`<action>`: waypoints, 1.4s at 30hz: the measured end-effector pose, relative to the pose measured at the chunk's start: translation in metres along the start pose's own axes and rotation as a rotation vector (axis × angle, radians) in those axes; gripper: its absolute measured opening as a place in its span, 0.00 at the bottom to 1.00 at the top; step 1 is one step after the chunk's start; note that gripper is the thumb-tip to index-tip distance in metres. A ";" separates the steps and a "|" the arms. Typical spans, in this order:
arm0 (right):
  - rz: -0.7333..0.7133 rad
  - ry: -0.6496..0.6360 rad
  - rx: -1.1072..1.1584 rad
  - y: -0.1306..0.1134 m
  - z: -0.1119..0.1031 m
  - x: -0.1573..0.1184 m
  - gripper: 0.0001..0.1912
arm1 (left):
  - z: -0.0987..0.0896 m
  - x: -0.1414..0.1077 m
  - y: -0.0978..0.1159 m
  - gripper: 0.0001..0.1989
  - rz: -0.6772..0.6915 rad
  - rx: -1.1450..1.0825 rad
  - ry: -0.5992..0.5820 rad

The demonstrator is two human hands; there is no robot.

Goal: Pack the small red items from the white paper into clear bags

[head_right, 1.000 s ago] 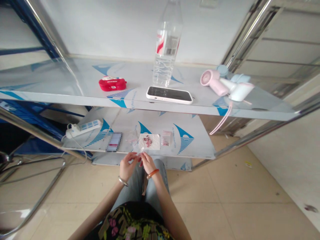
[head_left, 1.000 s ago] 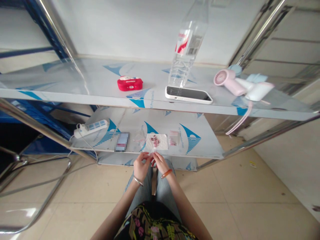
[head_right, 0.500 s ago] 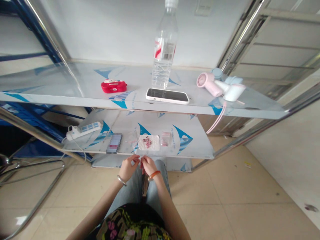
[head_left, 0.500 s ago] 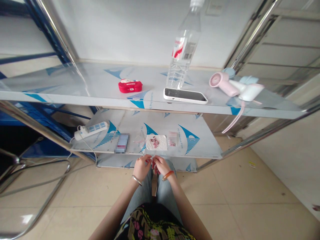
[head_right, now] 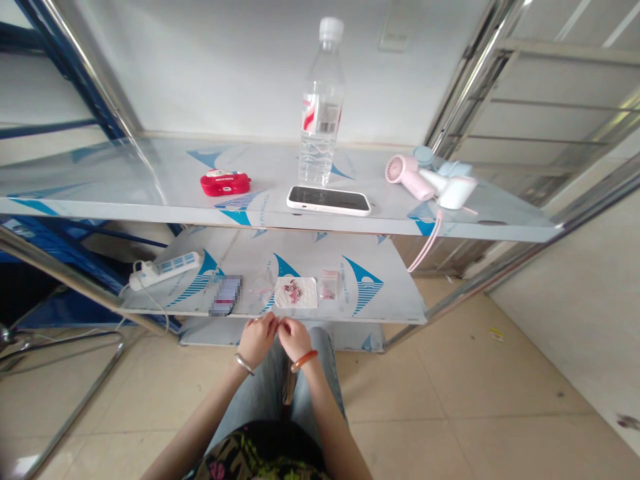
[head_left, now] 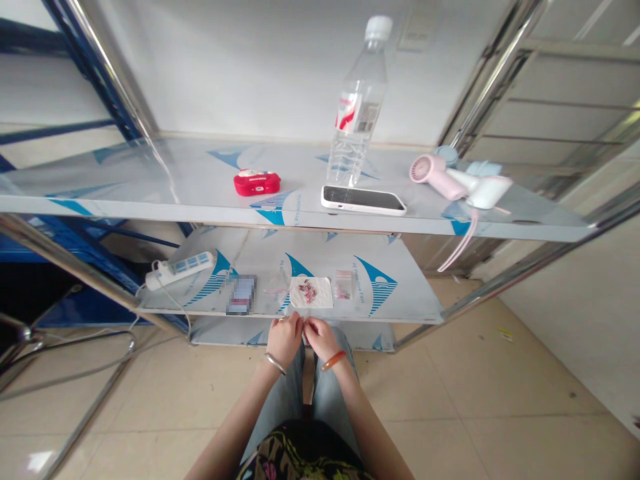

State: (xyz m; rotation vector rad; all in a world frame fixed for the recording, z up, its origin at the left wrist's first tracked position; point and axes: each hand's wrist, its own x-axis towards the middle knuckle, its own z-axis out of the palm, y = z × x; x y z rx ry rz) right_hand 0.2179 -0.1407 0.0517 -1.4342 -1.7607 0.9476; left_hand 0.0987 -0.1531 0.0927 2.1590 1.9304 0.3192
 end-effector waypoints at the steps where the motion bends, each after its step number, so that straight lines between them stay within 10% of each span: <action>1: 0.003 0.010 -0.047 -0.001 0.000 0.000 0.12 | 0.000 -0.001 0.001 0.13 -0.007 0.025 0.013; 19: 0.024 0.319 -0.334 0.008 0.002 -0.009 0.06 | 0.003 -0.007 -0.003 0.14 0.007 -0.013 0.084; 33: -0.024 0.215 -0.176 0.021 0.000 -0.005 0.17 | 0.006 -0.009 -0.006 0.09 0.166 -0.103 0.114; 37: -0.011 0.203 -0.149 0.029 0.002 -0.003 0.17 | 0.011 -0.006 -0.015 0.30 0.258 -0.154 0.067; 42: -0.058 0.142 -0.065 0.028 0.002 0.000 0.14 | 0.016 -0.001 -0.021 0.31 0.264 -0.200 0.016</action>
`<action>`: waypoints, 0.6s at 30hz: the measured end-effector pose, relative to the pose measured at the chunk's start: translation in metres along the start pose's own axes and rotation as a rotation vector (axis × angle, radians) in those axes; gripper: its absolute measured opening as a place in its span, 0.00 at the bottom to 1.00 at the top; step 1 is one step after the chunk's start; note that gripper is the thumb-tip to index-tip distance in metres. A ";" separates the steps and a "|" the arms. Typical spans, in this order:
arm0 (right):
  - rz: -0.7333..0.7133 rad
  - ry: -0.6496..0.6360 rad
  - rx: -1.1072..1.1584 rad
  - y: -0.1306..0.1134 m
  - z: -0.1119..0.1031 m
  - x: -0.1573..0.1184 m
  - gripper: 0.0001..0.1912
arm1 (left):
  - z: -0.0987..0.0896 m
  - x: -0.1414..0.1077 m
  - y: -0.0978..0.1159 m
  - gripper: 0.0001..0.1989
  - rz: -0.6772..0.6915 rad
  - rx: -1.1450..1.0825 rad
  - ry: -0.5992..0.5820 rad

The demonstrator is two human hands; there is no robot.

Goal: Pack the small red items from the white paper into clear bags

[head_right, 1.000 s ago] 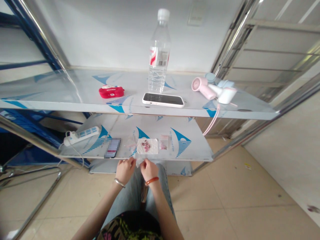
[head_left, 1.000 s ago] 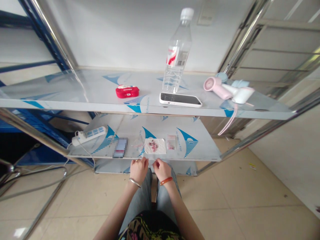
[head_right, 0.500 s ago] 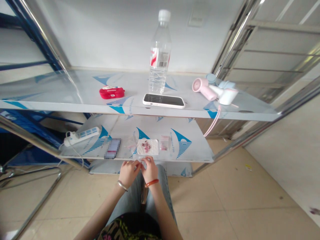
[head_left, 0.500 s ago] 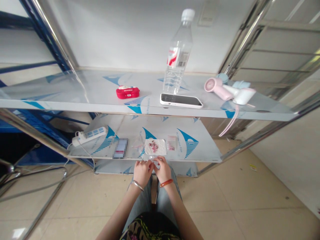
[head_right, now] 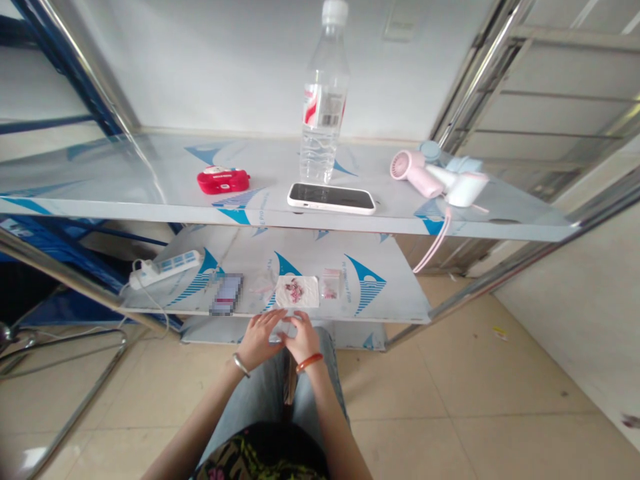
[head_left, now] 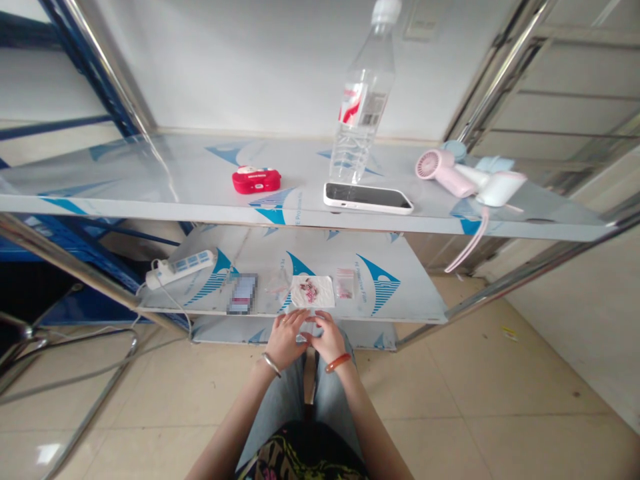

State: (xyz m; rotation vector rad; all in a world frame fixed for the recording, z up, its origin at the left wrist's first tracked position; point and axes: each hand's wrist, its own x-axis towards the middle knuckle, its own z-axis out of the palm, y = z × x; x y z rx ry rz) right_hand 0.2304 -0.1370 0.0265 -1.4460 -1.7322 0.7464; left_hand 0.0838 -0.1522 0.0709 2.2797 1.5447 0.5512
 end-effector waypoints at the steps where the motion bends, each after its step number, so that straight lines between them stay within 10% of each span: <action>1: -0.015 -0.013 0.026 -0.002 -0.001 0.000 0.13 | 0.000 0.000 -0.001 0.30 -0.009 -0.010 0.001; 10: 0.047 0.176 0.214 0.023 0.010 0.026 0.11 | 0.004 0.002 -0.023 0.30 -0.168 -0.069 0.048; 18: 0.216 0.034 -0.321 0.080 0.029 0.095 0.09 | 0.006 0.007 -0.048 0.26 -0.277 -0.244 0.197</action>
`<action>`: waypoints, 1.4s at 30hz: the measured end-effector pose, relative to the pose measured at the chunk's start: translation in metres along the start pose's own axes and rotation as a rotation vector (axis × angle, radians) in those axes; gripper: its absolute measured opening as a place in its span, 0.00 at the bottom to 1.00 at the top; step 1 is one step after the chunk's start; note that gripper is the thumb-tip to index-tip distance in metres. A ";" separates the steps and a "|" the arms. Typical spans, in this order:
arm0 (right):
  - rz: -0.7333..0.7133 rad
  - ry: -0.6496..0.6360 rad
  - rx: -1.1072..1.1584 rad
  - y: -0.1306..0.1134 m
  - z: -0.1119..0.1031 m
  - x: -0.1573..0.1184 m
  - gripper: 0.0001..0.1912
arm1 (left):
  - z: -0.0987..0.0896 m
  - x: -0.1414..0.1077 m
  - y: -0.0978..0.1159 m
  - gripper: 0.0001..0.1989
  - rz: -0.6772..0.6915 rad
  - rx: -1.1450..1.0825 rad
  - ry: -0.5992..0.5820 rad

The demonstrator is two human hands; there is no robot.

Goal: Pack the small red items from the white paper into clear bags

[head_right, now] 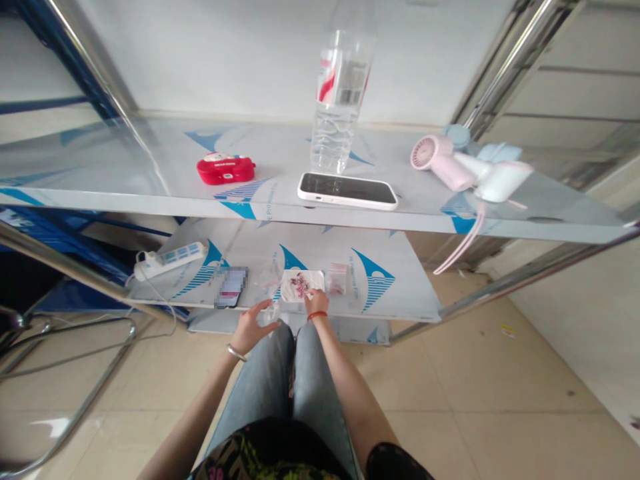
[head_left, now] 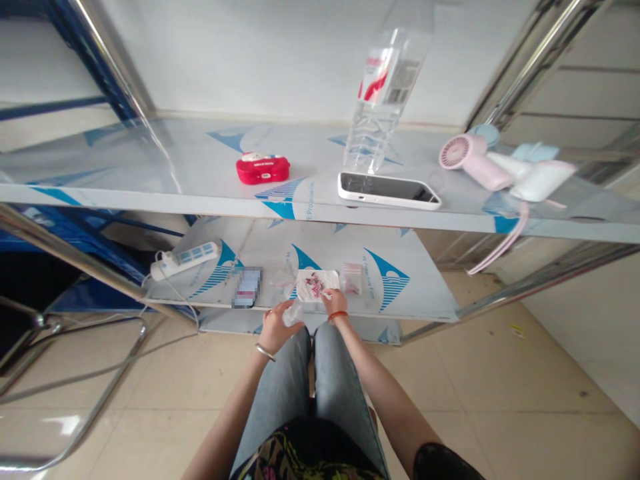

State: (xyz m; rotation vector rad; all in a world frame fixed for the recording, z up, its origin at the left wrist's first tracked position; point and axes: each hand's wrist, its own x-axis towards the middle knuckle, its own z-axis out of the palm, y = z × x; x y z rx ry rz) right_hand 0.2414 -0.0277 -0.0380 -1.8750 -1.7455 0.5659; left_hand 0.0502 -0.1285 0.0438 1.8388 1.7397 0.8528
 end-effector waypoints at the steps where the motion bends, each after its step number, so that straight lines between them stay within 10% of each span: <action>1: 0.017 -0.025 -0.033 0.000 0.003 0.005 0.09 | -0.001 0.002 -0.001 0.26 0.005 -0.032 0.002; 10: 0.070 -0.043 -0.152 -0.001 0.022 0.011 0.10 | -0.005 0.015 -0.008 0.24 0.040 -0.245 -0.032; 17: 0.008 0.128 0.205 0.011 0.025 0.017 0.05 | 0.007 0.023 -0.021 0.27 0.036 -0.285 -0.012; 23: -0.215 0.253 0.618 -0.031 -0.023 0.001 0.11 | 0.026 0.036 -0.025 0.27 0.047 -0.303 -0.048; 30: -0.465 0.246 0.473 -0.060 -0.063 -0.021 0.07 | 0.043 0.054 -0.018 0.27 0.096 -0.330 -0.059; 35: -0.454 0.256 0.459 -0.049 -0.042 -0.018 0.09 | 0.051 0.062 -0.020 0.23 0.131 -0.375 -0.067; 42: -0.025 0.218 0.293 -0.010 0.014 -0.006 0.12 | 0.048 0.065 -0.028 0.23 0.066 -0.317 -0.033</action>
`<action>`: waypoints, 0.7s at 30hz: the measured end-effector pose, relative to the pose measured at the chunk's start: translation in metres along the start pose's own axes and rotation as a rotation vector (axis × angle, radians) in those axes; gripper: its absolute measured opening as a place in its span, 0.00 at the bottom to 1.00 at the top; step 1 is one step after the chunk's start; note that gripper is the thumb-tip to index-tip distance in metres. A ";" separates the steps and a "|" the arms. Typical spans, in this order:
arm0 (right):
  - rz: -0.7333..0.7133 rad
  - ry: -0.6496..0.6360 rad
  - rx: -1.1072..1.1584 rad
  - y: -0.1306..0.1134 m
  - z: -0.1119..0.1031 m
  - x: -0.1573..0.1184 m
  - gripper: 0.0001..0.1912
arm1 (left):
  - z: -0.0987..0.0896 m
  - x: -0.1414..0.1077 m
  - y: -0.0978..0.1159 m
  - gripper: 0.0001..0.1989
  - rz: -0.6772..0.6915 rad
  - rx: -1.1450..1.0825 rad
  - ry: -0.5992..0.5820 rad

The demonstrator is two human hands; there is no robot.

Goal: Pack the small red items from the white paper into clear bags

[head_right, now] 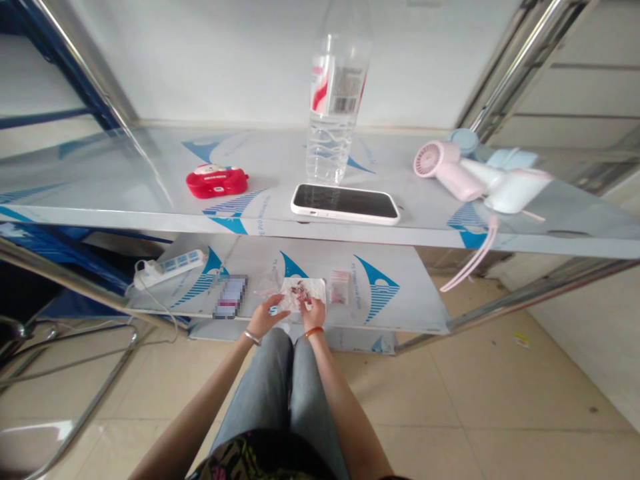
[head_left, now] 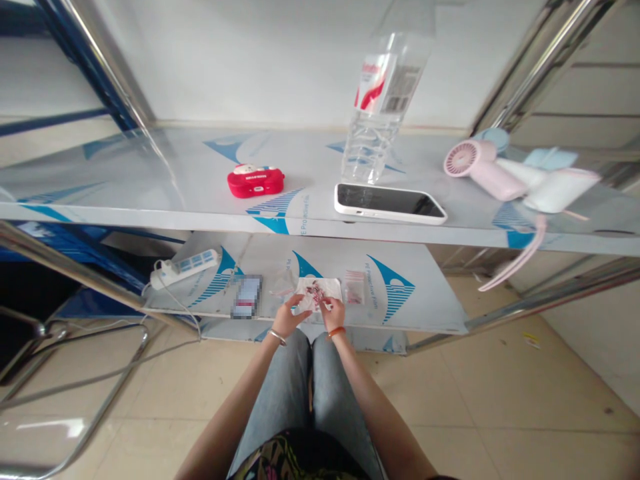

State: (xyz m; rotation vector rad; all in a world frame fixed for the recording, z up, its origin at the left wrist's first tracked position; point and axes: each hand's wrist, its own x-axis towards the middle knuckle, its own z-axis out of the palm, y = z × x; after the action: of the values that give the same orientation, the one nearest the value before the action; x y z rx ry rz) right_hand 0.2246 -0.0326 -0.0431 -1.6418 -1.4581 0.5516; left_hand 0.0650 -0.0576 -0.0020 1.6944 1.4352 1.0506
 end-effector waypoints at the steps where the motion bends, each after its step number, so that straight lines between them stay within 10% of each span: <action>1: 0.030 -0.045 -0.100 0.007 0.004 -0.002 0.11 | -0.002 -0.001 0.000 0.23 0.000 0.006 0.006; 21: 0.092 -0.156 -0.338 0.015 0.021 -0.020 0.10 | -0.021 -0.024 0.016 0.27 0.034 0.243 -0.020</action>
State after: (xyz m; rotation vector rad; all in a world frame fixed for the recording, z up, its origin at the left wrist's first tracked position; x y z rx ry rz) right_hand 0.2125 -0.0445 -0.0707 -1.9728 -1.6659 0.5140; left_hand 0.0514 -0.0840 0.0174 1.8999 1.5776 0.9035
